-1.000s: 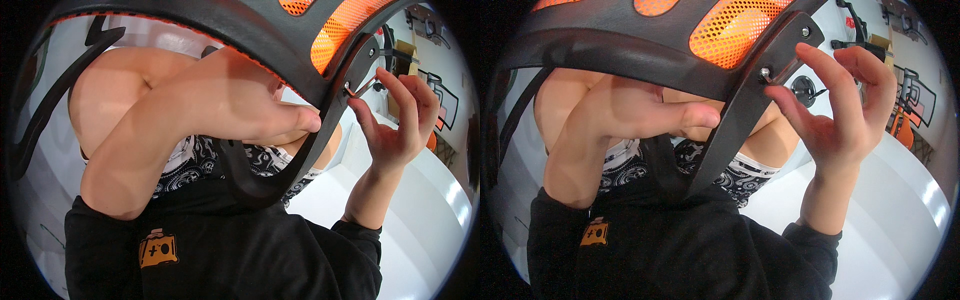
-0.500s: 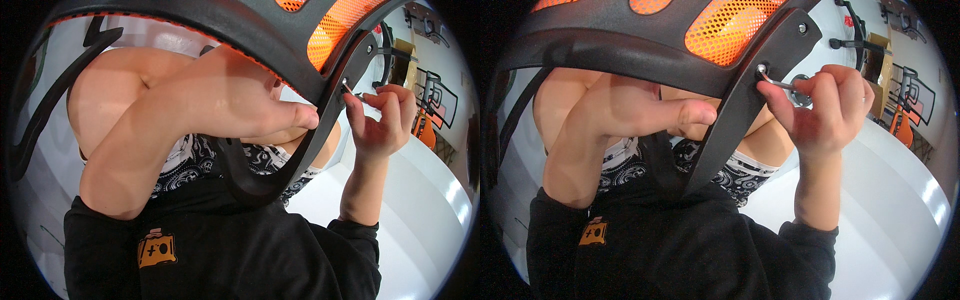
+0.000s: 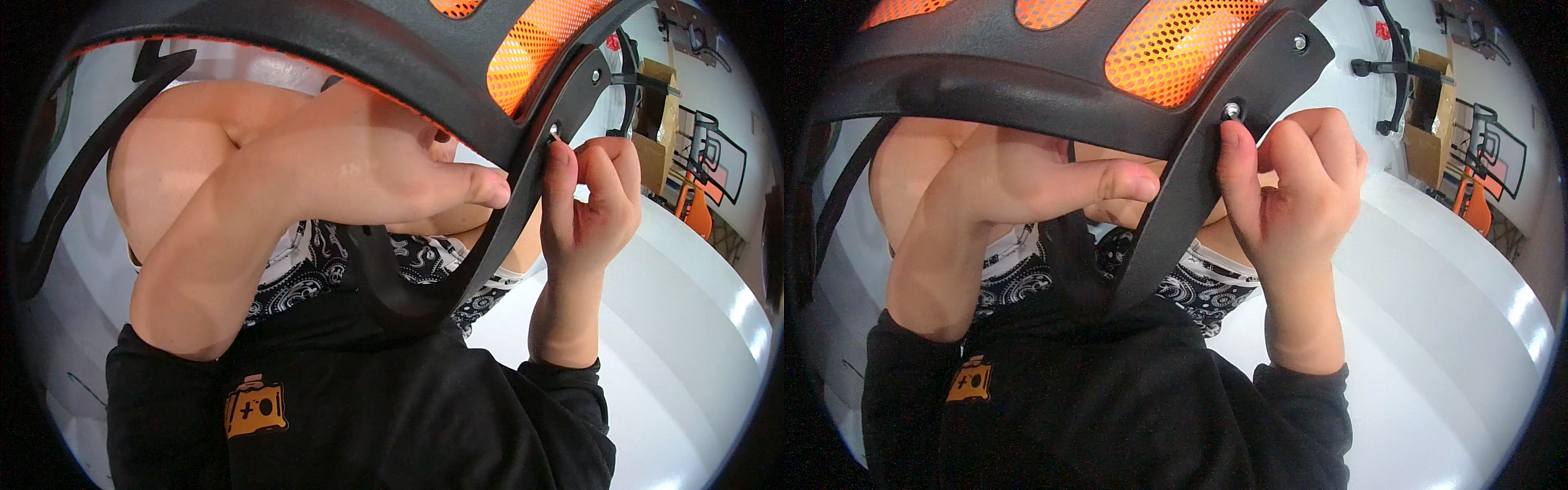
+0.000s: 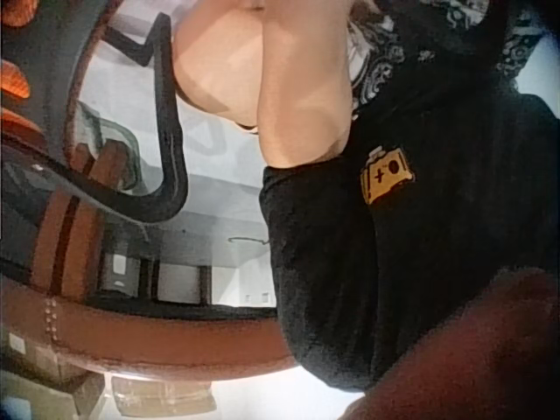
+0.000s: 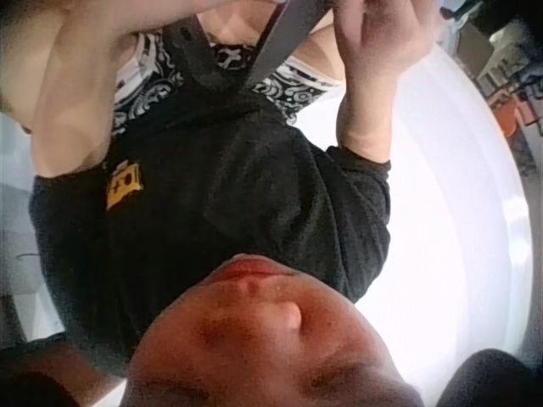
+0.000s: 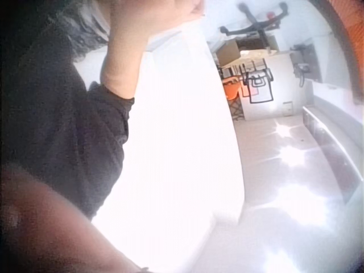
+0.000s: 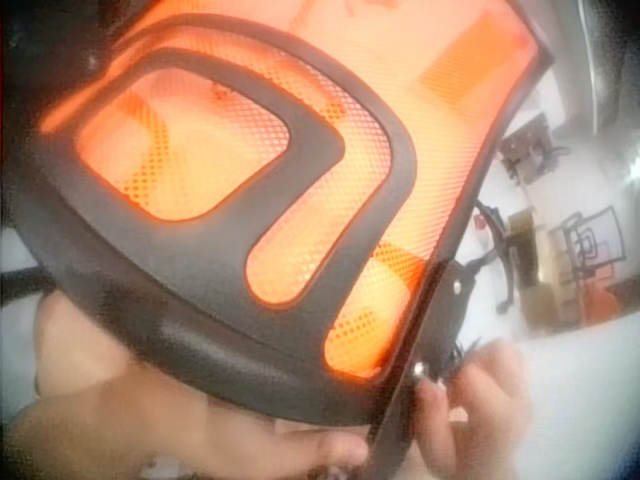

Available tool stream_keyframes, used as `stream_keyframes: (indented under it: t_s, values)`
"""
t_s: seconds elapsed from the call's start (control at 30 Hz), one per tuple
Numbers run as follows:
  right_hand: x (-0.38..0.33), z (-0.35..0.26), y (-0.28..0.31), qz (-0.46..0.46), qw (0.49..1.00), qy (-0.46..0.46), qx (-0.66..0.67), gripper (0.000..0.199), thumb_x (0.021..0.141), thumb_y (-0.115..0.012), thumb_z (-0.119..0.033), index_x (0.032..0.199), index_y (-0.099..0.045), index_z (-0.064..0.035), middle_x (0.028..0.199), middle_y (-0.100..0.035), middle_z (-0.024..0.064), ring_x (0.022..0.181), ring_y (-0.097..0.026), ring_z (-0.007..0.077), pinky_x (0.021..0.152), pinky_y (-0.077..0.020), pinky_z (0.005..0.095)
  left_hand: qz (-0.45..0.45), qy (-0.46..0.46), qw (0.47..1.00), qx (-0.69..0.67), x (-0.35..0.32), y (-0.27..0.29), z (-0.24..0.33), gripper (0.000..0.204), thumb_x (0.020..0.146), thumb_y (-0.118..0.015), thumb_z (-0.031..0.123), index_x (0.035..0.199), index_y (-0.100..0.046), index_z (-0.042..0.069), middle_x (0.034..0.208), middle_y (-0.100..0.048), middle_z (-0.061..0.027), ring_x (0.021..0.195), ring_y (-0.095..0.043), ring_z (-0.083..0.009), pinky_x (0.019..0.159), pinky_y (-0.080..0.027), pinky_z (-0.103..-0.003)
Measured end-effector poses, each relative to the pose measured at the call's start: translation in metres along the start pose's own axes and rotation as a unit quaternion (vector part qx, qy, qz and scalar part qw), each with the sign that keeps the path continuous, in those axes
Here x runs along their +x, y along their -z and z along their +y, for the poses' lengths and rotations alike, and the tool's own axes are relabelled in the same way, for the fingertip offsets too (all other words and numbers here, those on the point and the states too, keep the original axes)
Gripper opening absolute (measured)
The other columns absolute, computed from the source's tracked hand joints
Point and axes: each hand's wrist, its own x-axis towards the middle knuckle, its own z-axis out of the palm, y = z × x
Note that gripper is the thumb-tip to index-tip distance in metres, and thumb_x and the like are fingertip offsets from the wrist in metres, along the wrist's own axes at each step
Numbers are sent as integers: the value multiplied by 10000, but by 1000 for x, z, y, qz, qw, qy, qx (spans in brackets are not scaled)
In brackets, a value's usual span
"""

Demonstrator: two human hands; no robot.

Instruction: The person assembles an office chair by attaching the backrest to the seat using a screwdriver and screws. They tighten multiple screws on both sides of the backrest, then flip the chair to attach the seat base.

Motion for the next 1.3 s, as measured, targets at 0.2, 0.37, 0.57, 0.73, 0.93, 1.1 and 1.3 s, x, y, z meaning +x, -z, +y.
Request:
stream_keyframes:
  t_s: [0.2,0.37,0.57,0.73,0.93,1.1,1.3]
  values:
    - [-1,2,5,29,998,58,-15,175,686,-741,-70,724,-572,-48,800,-532,75,721,-511,203,606,-383,284,24,1,1000,7,0,-1,2,153,798,-693,112,825,-588,4,595,-533,9,518,-468,-52,450,-368,-213]
    - [-1,10,22,15,997,17,69,111,744,-703,-36,804,-615,-2,787,-574,80,677,-536,137,581,-427,232,16,81,996,27,1,-2,9,193,784,-708,107,902,-599,1,654,-558,-1,547,-486,-59,469,-392,-218]
    - [-1,14,25,29,931,-128,342,125,853,-590,3,964,-571,59,822,-643,114,725,-621,135,669,-492,216,5,126,991,54,2,-1,16,247,762,-726,96,953,-602,1,732,-586,-9,627,-523,-67,528,-429,-227]
    - [4,11,24,6,896,-143,421,125,861,-547,15,978,-535,60,851,-644,151,737,-648,186,671,-531,268,25,98,991,84,1,-2,15,313,730,-755,104,989,-611,2,828,-617,-21,740,-556,-82,632,-459,-233]
    - [6,8,25,10,818,-187,544,155,853,-536,17,1002,-521,57,902,-637,189,748,-654,211,685,-537,281,41,42,994,89,1,-1,16,359,712,-772,119,1017,-619,9,884,-641,-37,787,-580,-95,683,-478,-237]
    - [6,9,17,10,872,-152,466,231,806,-588,77,1027,-522,57,938,-636,185,820,-650,198,734,-533,265,31,83,994,58,0,-1,18,387,706,-781,148,1032,-620,16,933,-640,-46,832,-587,-112,719,-481,-243]
    - [5,9,7,23,936,-68,343,311,767,-620,115,1067,-565,54,928,-649,143,840,-632,158,749,-503,230,46,33,991,125,-1,0,14,410,709,-781,187,1046,-622,18,979,-642,-51,885,-592,-132,776,-475,-264]
